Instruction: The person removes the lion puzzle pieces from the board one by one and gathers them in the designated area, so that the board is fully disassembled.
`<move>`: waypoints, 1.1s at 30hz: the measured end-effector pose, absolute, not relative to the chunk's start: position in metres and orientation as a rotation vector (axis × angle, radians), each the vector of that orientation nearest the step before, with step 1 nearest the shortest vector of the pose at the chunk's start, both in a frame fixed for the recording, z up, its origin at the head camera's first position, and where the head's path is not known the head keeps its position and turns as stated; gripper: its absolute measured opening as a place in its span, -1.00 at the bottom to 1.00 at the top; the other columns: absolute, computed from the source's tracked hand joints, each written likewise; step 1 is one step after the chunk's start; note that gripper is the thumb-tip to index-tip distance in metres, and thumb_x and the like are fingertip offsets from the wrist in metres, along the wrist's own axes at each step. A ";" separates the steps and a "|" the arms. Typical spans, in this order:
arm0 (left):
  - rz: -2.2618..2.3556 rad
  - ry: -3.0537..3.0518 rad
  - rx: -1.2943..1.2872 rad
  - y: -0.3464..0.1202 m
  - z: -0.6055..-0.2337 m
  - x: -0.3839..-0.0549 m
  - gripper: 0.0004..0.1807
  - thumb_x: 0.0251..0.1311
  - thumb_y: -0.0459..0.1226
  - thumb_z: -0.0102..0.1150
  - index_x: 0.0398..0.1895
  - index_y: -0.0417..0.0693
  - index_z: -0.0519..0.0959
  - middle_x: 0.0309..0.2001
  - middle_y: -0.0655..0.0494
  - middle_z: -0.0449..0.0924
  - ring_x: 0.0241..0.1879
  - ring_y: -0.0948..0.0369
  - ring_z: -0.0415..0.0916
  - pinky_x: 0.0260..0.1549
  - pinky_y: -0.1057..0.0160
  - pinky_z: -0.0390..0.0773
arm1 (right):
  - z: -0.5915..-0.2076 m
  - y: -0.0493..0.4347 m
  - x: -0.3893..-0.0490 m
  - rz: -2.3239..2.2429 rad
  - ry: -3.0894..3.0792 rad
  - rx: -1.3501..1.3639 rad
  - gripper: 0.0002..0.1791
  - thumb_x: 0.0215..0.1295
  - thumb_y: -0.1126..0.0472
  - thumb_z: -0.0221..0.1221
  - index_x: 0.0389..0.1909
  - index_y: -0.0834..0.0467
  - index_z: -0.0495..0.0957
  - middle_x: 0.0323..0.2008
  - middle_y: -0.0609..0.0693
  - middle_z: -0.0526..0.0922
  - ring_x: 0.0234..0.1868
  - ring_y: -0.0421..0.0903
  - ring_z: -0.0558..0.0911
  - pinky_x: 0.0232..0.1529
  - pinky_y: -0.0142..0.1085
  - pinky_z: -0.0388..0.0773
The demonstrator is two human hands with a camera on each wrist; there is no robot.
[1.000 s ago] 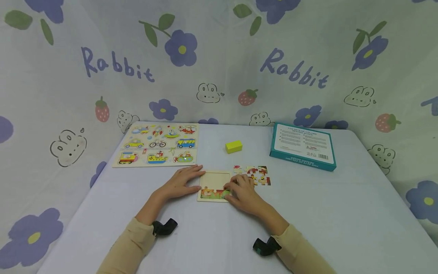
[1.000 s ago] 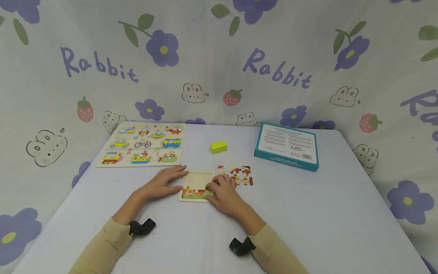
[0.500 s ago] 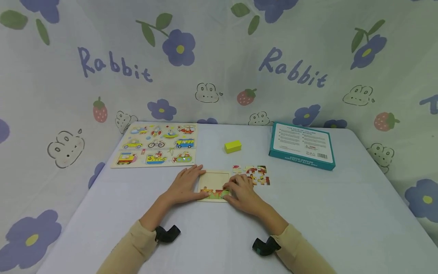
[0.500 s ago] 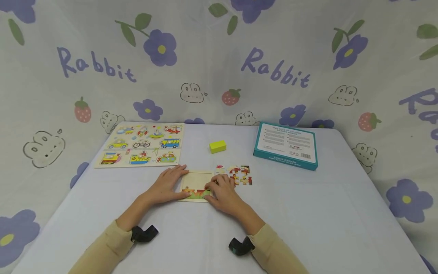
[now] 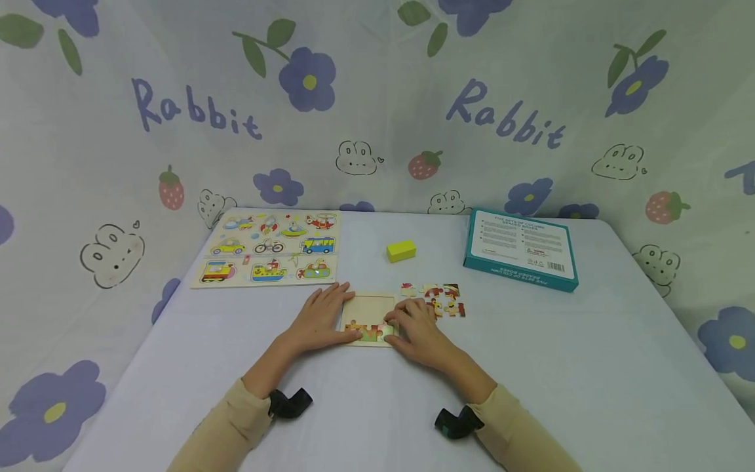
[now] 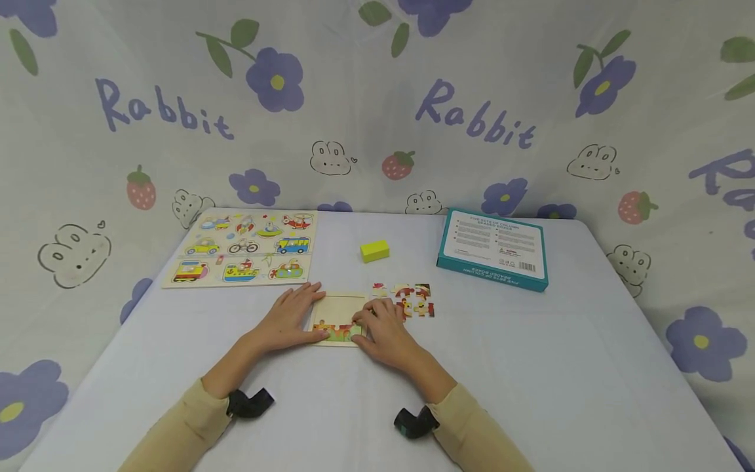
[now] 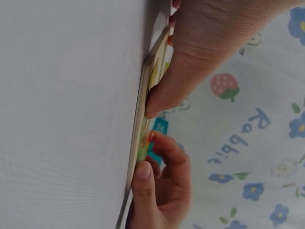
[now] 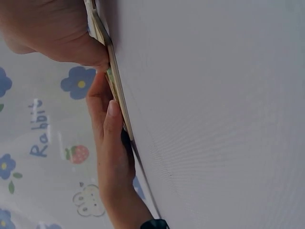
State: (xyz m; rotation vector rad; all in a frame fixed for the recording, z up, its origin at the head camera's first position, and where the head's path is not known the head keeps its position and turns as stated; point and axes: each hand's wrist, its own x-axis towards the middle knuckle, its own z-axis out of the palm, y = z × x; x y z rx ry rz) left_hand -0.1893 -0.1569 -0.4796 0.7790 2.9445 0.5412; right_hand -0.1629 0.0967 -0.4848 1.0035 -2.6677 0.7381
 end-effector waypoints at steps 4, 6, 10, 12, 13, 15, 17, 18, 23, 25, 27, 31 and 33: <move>0.560 2.936 0.772 -0.157 -0.480 -0.189 0.00 -0.11 0.40 0.01 0.32 -0.03 0.23 0.39 0.05 0.03 0.38 0.10 -0.14 0.27 -0.05 -0.16 | -0.484 0.096 -0.163 0.749 -2.646 1.004 -0.69 0.08 0.05 0.29 -0.16 0.03 0.51 -0.12 -0.03 0.40 -0.05 -0.05 0.29 -0.08 -0.10 0.18; 0.564 2.932 0.771 -0.157 -0.481 -0.189 0.00 -0.12 0.40 0.01 0.32 -0.03 0.23 0.39 0.05 0.02 0.38 0.10 -0.14 0.27 -0.05 -0.16 | -0.484 0.096 -0.163 0.760 -2.635 1.005 -0.68 0.07 0.05 0.31 -0.17 0.03 0.50 -0.12 -0.04 0.42 -0.05 -0.05 0.30 -0.08 -0.10 0.18; 0.567 2.933 0.777 -0.156 -0.480 -0.189 0.00 -0.11 0.41 0.00 0.32 -0.03 0.22 0.39 0.05 0.02 0.38 0.10 -0.14 0.26 -0.05 -0.16 | -0.483 0.096 -0.163 0.798 -2.623 1.005 -0.68 0.06 0.08 0.31 -0.17 0.03 0.49 -0.15 -0.08 0.47 -0.05 -0.08 0.32 -0.07 -0.09 0.19; 0.574 2.933 0.783 -0.155 -0.480 -0.189 -0.01 -0.10 0.40 0.00 0.31 -0.03 0.23 0.39 0.05 0.02 0.38 0.09 -0.14 0.26 -0.06 -0.17 | -0.482 0.097 -0.163 0.835 -2.619 1.002 -0.71 0.07 0.13 0.30 -0.18 0.04 0.49 -0.18 -0.11 0.51 -0.06 -0.11 0.34 -0.07 -0.09 0.20; 0.578 2.930 0.785 -0.155 -0.480 -0.189 -0.01 -0.10 0.40 0.01 0.31 -0.03 0.22 0.39 0.05 0.02 0.38 0.09 -0.14 0.26 -0.06 -0.17 | -0.482 0.097 -0.163 0.858 -2.621 1.000 -0.72 0.08 0.15 0.29 -0.18 0.04 0.49 -0.21 -0.14 0.52 -0.08 -0.13 0.35 -0.08 -0.09 0.20; 0.580 2.925 0.797 -0.155 -0.479 -0.189 -0.03 -0.08 0.38 0.01 0.32 -0.03 0.22 0.40 0.04 0.01 0.38 0.08 -0.15 0.26 -0.07 -0.18 | -0.481 0.098 -0.163 0.910 -2.623 0.996 -0.76 0.11 0.20 0.27 -0.20 0.05 0.50 -0.26 -0.17 0.54 -0.13 -0.19 0.39 -0.08 -0.12 0.22; 0.575 2.925 0.815 -0.155 -0.479 -0.190 -0.04 -0.06 0.37 0.01 0.32 -0.03 0.21 0.40 0.04 0.00 0.38 0.08 -0.15 0.26 -0.07 -0.18 | -0.480 0.099 -0.163 0.960 -2.628 0.992 -0.79 0.13 0.23 0.25 -0.20 0.05 0.50 -0.31 -0.21 0.54 -0.18 -0.24 0.41 -0.10 -0.16 0.24; 0.567 2.926 0.821 -0.156 -0.479 -0.190 -0.05 -0.05 0.37 0.00 0.32 -0.02 0.21 0.40 0.05 -0.01 0.39 0.09 -0.16 0.26 -0.06 -0.18 | -0.479 0.099 -0.163 0.981 -2.636 0.989 -0.80 0.14 0.24 0.24 -0.20 0.05 0.50 -0.33 -0.22 0.54 -0.19 -0.26 0.42 -0.10 -0.17 0.25; 0.553 2.898 0.884 -0.161 -0.480 -0.193 -0.08 0.02 0.36 -0.07 0.35 0.01 0.18 0.41 0.05 -0.04 0.39 0.08 -0.18 0.25 -0.07 -0.18 | -0.471 0.101 -0.162 1.056 -2.625 0.972 -0.81 0.16 0.25 0.23 -0.20 0.06 0.51 -0.34 -0.21 0.55 -0.21 -0.26 0.47 -0.10 -0.20 0.31; 0.579 2.870 0.915 -0.166 -0.479 -0.195 -0.13 0.06 0.31 -0.05 0.35 0.03 0.18 0.41 0.06 -0.03 0.39 0.08 -0.17 0.25 -0.07 -0.16 | -0.470 0.103 -0.162 1.076 -2.599 0.969 -0.80 0.15 0.26 0.24 -0.20 0.07 0.50 -0.34 -0.19 0.55 -0.23 -0.26 0.49 -0.12 -0.21 0.36; 0.602 2.844 0.944 -0.171 -0.478 -0.196 -0.18 0.09 0.27 -0.03 0.36 0.07 0.19 0.41 0.08 -0.02 0.39 0.08 -0.16 0.25 -0.05 -0.14 | -0.470 0.104 -0.163 1.118 -2.574 0.967 -0.79 0.14 0.27 0.24 -0.20 0.08 0.51 -0.34 -0.19 0.56 -0.24 -0.26 0.51 -0.14 -0.25 0.41; 0.638 2.819 0.978 -0.176 -0.477 -0.197 -0.23 0.12 0.21 0.00 0.35 0.08 0.21 0.40 0.07 0.03 0.38 0.07 -0.14 0.23 -0.07 -0.11 | -0.470 0.108 -0.164 1.168 -2.552 0.973 -0.80 0.12 0.32 0.25 -0.23 0.11 0.51 -0.35 -0.16 0.57 -0.27 -0.26 0.53 -0.21 -0.31 0.48; 0.638 2.817 0.989 -0.177 -0.476 -0.197 -0.24 0.13 0.20 0.00 0.35 0.07 0.20 0.39 0.06 0.03 0.38 0.06 -0.13 0.23 -0.07 -0.10 | -0.470 0.111 -0.164 1.170 -2.553 0.964 -0.80 0.12 0.33 0.25 -0.23 0.11 0.52 -0.35 -0.16 0.57 -0.28 -0.26 0.53 -0.23 -0.31 0.48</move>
